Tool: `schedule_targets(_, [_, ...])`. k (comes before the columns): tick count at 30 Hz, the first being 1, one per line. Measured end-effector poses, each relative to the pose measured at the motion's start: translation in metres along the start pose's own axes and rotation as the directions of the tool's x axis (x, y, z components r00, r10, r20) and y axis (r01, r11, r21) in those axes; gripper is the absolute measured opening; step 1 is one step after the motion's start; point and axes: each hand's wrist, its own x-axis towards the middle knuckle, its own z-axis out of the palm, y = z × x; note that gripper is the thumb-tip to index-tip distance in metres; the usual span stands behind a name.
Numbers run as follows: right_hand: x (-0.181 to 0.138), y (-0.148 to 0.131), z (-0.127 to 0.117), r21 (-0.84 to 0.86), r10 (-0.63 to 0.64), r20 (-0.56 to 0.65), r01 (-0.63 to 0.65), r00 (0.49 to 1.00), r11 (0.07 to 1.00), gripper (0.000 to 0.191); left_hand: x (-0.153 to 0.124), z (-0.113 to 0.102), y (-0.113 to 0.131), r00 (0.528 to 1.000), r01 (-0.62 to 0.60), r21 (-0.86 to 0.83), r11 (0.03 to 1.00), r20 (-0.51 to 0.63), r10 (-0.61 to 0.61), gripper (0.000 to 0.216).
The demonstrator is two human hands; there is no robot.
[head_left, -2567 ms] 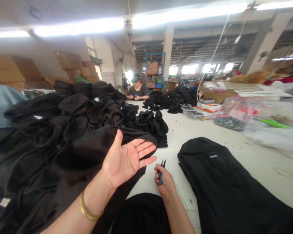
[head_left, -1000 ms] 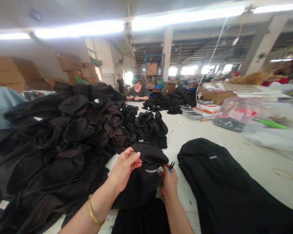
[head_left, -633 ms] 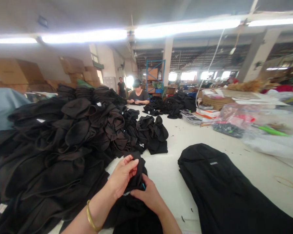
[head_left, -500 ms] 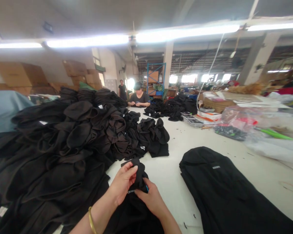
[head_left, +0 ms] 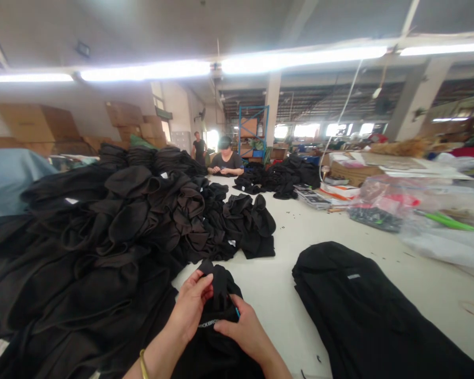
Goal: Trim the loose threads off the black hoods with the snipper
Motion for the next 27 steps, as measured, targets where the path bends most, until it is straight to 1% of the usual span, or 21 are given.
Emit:
schedule_targets(7, [0.002, 0.005, 0.0, -0.001, -0.002, -0.027, 0.002, 1.0, 1.0, 0.04, -0.003, -0.004, -0.008, 0.998, -0.014, 0.064, 0.998, 0.062, 0.01, 0.029])
schedule_targets(12, [0.002, 0.005, -0.001, 0.014, -0.006, -0.014, 0.006, 1.0, 1.0, 0.039, -0.005, -0.008, -0.015, 1.0, -0.014, 0.051, 0.999, 0.022, 0.013, 0.023])
schedule_targets(14, [0.001, 0.004, -0.001, 0.02, 0.003, -0.011, -0.003, 1.0, 1.0, 0.04, -0.006, -0.009, -0.012, 1.0, 0.002, 0.022, 1.0, 0.003, -0.002, 0.022])
schedule_targets(18, [0.0, -0.002, -0.001, 0.02, 0.041, -0.039, -0.041, 0.998, 0.999, 0.039, -0.007, -0.01, 0.002, 0.998, 0.011, -0.083, 0.996, -0.067, -0.017, 0.017])
schedule_targets(21, [-0.001, -0.006, -0.001, 0.019, 0.046, -0.057, -0.045, 0.997, 0.999, 0.036, -0.009, -0.008, 0.011, 0.996, 0.016, -0.155, 0.988, -0.087, -0.03, 0.014])
schedule_targets(24, [-0.001, -0.008, -0.002, 0.009, 0.048, -0.067, -0.048, 0.997, 0.999, 0.036, -0.012, -0.007, 0.013, 0.996, 0.02, -0.171, 0.985, -0.084, -0.035, 0.014])
schedule_targets(27, [-0.001, -0.009, -0.002, -0.009, 0.033, -0.062, -0.034, 0.998, 0.999, 0.035, -0.013, -0.007, 0.009, 0.996, 0.021, -0.145, 0.989, -0.083, -0.033, 0.015])
